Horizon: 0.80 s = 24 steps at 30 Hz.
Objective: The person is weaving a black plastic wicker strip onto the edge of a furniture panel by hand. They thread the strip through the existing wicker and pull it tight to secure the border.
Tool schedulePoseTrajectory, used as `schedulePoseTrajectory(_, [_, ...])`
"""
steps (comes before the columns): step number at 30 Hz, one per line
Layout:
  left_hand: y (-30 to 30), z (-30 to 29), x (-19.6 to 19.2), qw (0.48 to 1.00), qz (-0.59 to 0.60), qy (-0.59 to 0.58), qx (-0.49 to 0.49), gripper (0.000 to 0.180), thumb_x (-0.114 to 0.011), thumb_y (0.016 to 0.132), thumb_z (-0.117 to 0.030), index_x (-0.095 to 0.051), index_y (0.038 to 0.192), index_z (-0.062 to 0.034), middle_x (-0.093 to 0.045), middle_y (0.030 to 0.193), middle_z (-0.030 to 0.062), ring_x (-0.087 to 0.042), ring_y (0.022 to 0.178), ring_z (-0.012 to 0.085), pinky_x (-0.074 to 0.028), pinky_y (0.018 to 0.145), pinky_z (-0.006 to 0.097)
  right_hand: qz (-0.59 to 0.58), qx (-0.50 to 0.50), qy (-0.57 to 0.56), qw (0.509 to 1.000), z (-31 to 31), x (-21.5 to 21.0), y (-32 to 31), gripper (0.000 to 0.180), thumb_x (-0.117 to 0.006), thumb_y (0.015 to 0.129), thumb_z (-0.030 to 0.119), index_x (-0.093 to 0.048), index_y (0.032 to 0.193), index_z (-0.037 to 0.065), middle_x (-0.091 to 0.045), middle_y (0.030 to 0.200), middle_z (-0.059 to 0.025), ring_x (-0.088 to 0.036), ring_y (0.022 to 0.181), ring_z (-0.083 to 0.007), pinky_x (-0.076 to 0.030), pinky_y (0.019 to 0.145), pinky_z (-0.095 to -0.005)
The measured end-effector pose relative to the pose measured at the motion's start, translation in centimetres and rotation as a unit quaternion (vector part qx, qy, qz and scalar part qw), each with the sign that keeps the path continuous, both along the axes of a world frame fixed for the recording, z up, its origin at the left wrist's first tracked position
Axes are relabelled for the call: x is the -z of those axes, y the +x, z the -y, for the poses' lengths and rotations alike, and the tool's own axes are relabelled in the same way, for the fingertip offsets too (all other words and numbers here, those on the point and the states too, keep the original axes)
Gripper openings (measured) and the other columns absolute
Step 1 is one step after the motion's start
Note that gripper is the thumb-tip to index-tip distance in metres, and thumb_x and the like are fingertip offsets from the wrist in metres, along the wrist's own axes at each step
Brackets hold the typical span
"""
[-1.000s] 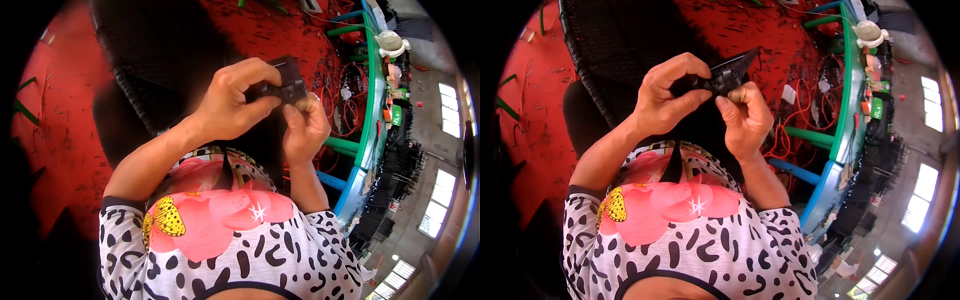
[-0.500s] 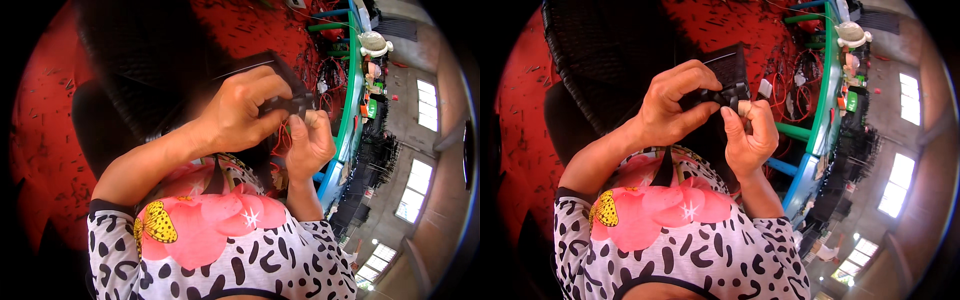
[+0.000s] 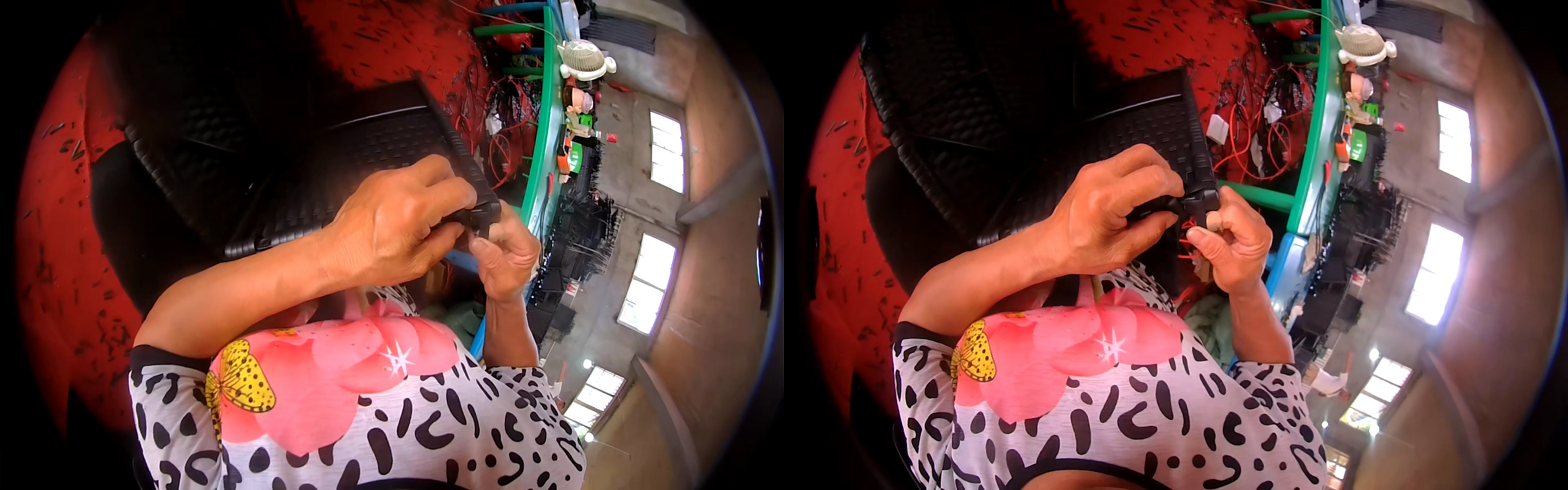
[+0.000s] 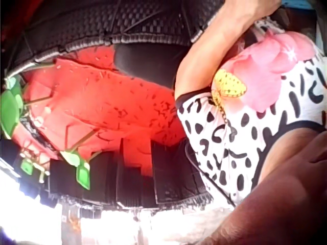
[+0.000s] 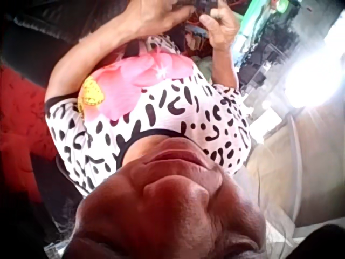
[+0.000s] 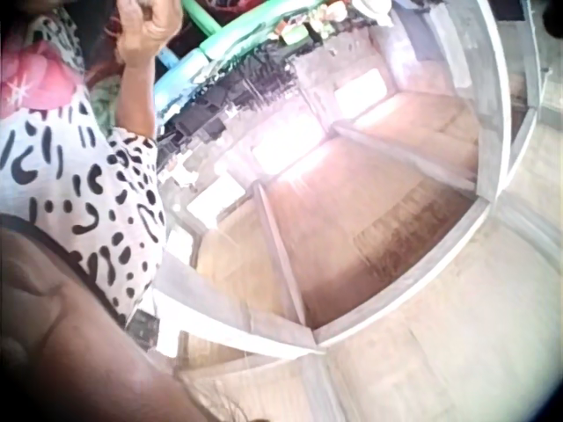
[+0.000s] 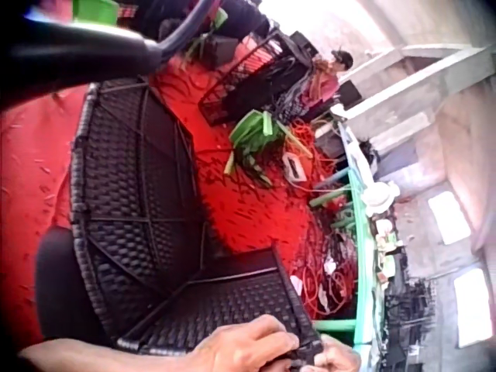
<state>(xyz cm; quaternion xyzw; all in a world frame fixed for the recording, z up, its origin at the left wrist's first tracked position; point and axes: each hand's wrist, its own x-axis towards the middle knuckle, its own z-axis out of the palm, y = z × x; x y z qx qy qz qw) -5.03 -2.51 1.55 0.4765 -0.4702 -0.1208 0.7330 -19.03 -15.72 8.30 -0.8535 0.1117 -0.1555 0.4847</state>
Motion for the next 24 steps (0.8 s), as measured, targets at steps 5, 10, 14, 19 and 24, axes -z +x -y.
schedulePoseTrajectory(5, [-0.6, 0.1, 0.1, 1.000, 0.001, -0.017, 0.007, 0.029, -0.066, 0.065, 0.006, -0.059, 0.093, -0.0019, -0.056, 0.085, 0.0132, -0.059, 0.069, 0.0289, -0.048, 0.058, 0.033, -0.005, 0.033, -0.090, 0.995, -1.1, 0.5, -0.6, 0.025, -0.068, 0.079, 0.008, -0.046, 0.068, 0.002, -0.047, 0.070, -0.0060, -0.046, 0.056, -0.0110, -0.035, 0.049, -0.0237])
schedulePoseTrajectory(10, [-1.0, 0.0, 0.1, 1.000, 0.006, -0.020, 0.002, 0.026, -0.064, 0.069, 0.002, -0.062, 0.094, -0.0037, -0.055, 0.087, 0.0136, -0.059, 0.068, 0.0301, -0.048, 0.056, 0.036, 0.032, 0.025, -0.224, 0.974, -1.8, 0.8, 0.1, 0.022, -0.066, 0.081, 0.006, -0.047, 0.071, 0.000, -0.053, 0.074, -0.0104, -0.048, 0.057, -0.0149, -0.038, 0.050, -0.0258])
schedulePoseTrajectory(14, [-1.0, 0.0, 0.3, 0.999, 0.019, -0.033, -0.003, 0.031, -0.062, 0.067, 0.008, -0.062, 0.096, -0.0024, -0.055, 0.091, 0.0133, -0.060, 0.068, 0.0264, -0.049, 0.058, 0.031, 0.040, 0.013, -0.278, 0.960, -1.9, 0.8, 0.1, 0.022, -0.066, 0.080, 0.006, -0.048, 0.071, 0.000, -0.055, 0.075, -0.0135, -0.050, 0.058, -0.0205, -0.040, 0.052, -0.0284])
schedulePoseTrajectory(19, [-0.5, -0.5, -0.6, 0.997, -0.053, 0.001, 0.053, 0.033, -0.060, 0.065, 0.010, -0.062, 0.095, -0.0012, -0.054, 0.095, 0.0135, -0.058, 0.082, 0.0255, -0.048, 0.069, 0.030, 0.044, 0.008, -0.334, 0.942, -1.7, 0.7, 0.6, 0.022, -0.069, 0.076, 0.005, -0.048, 0.069, 0.001, -0.052, 0.071, -0.0143, -0.048, 0.057, -0.0267, -0.038, 0.050, -0.0318])
schedulePoseTrajectory(24, [0.2, -0.4, -1.7, 0.987, -0.117, 0.036, 0.099, 0.028, -0.060, 0.064, 0.008, -0.062, 0.091, -0.0006, -0.054, 0.097, 0.0129, -0.054, 0.095, 0.0267, -0.045, 0.078, 0.032, 0.016, 0.011, -0.397, 0.917, -2.2, -0.1, 1.0, 0.022, -0.070, 0.072, 0.005, -0.049, 0.066, 0.002, -0.047, 0.065, -0.0133, -0.045, 0.054, -0.0295, -0.035, 0.048, -0.0356])
